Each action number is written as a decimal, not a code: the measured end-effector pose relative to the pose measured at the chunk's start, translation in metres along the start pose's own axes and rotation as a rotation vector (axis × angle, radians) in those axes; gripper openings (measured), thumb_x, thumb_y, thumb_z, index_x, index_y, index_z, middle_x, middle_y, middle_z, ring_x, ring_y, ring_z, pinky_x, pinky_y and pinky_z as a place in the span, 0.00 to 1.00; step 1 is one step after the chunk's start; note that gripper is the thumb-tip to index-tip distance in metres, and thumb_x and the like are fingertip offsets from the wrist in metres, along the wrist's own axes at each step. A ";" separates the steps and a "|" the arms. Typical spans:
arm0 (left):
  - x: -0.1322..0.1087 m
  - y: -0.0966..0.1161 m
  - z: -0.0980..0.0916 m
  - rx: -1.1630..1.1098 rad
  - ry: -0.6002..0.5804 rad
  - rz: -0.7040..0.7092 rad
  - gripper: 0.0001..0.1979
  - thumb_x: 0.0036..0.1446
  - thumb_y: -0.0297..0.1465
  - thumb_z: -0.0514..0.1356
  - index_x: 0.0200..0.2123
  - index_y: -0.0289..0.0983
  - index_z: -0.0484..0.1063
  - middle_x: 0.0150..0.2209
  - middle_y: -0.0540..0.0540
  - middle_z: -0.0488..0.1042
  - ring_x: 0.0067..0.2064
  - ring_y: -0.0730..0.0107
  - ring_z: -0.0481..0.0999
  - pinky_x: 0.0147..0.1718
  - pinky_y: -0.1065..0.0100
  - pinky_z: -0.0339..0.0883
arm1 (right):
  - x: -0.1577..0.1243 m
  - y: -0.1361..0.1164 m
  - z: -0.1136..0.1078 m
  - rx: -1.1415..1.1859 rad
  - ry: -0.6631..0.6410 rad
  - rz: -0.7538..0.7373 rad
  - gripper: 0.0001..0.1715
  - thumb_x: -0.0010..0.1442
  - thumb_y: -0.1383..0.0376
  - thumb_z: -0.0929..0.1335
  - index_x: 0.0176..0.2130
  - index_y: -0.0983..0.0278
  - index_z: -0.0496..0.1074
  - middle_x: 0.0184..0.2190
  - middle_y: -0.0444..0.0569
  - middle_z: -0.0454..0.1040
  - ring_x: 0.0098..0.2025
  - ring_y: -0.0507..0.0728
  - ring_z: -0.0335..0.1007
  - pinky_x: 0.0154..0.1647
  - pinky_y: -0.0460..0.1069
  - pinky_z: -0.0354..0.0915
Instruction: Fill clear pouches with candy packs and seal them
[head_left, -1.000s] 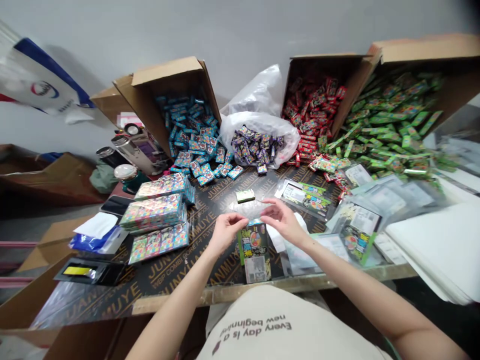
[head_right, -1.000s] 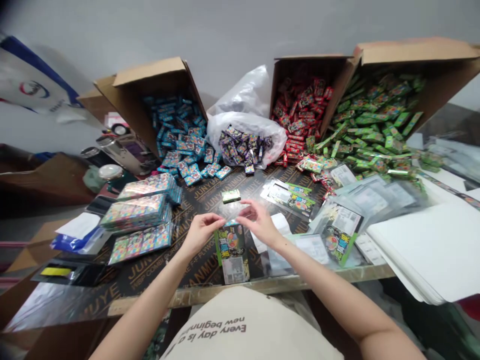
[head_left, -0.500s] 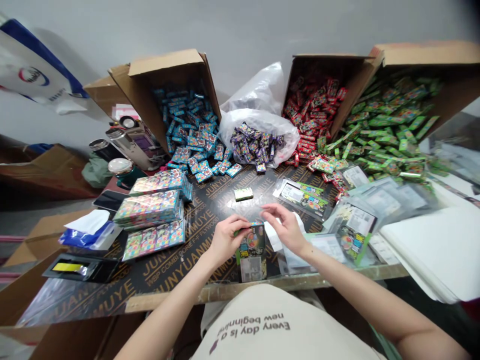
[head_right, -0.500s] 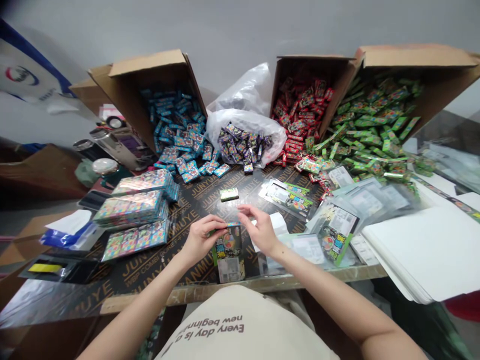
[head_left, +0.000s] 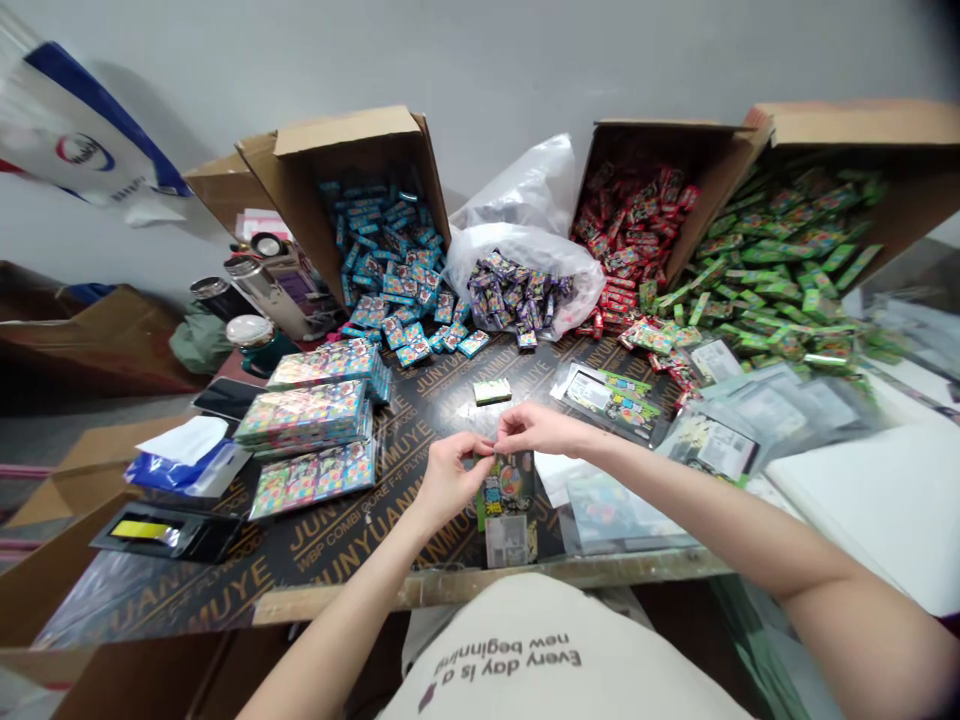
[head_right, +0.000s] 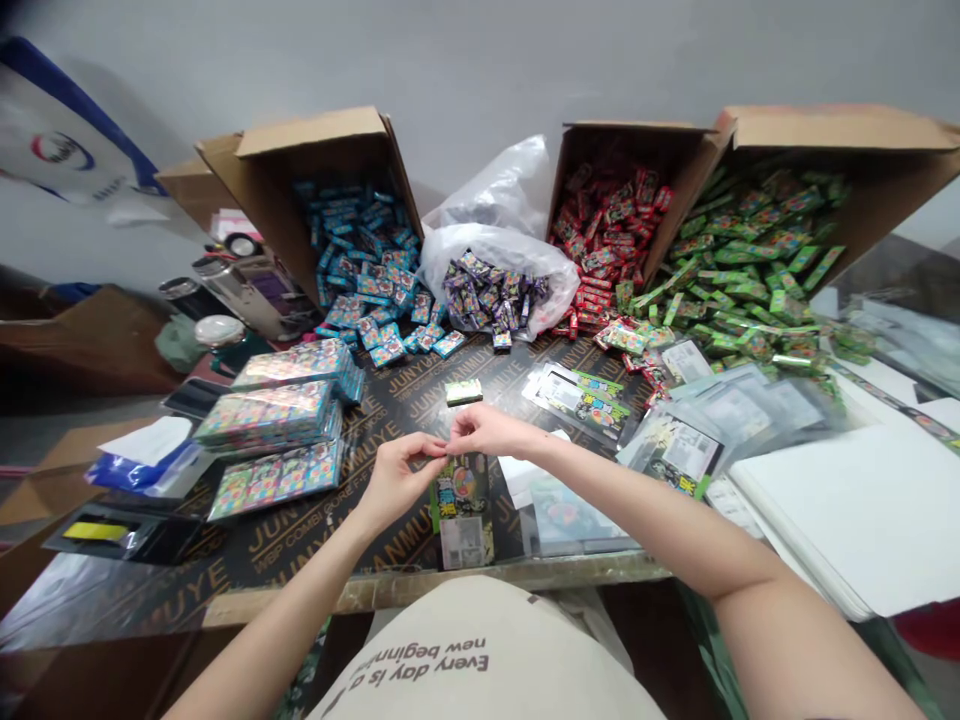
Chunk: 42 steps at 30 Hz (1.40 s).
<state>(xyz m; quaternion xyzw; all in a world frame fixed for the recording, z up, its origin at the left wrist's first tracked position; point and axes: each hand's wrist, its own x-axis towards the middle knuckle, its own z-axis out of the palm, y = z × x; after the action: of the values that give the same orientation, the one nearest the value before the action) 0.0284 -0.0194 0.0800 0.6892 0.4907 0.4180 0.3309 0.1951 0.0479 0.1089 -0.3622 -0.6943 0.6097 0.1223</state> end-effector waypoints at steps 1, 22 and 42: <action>0.000 0.001 0.000 0.010 0.003 0.010 0.02 0.47 0.25 0.59 0.26 0.35 0.72 0.30 0.45 0.76 0.33 0.68 0.75 0.34 0.69 0.68 | 0.001 0.000 0.000 0.000 0.008 0.002 0.13 0.46 0.61 0.69 0.22 0.67 0.64 0.17 0.38 0.60 0.22 0.46 0.52 0.24 0.44 0.48; -0.079 -0.017 -0.080 0.366 0.390 -0.004 0.16 0.52 0.30 0.58 0.45 0.41 0.71 0.45 0.47 0.74 0.46 0.62 0.72 0.50 0.60 0.61 | -0.018 0.088 -0.010 0.110 0.636 -0.012 0.27 0.54 0.55 0.64 0.51 0.61 0.57 0.43 0.54 0.69 0.42 0.57 0.69 0.40 0.54 0.66; -0.035 -0.043 -0.041 0.084 0.213 -0.228 0.17 0.50 0.40 0.59 0.41 0.38 0.72 0.45 0.42 0.73 0.48 0.58 0.70 0.52 0.52 0.57 | -0.068 0.121 -0.109 -1.166 0.529 0.365 0.17 0.56 0.71 0.58 0.43 0.70 0.70 0.35 0.62 0.75 0.40 0.63 0.72 0.41 0.54 0.63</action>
<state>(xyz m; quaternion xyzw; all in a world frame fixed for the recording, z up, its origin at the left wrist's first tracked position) -0.0317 -0.0377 0.0518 0.5943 0.6150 0.4275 0.2931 0.3524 0.0855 0.0391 -0.6182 -0.7845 0.0360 -0.0324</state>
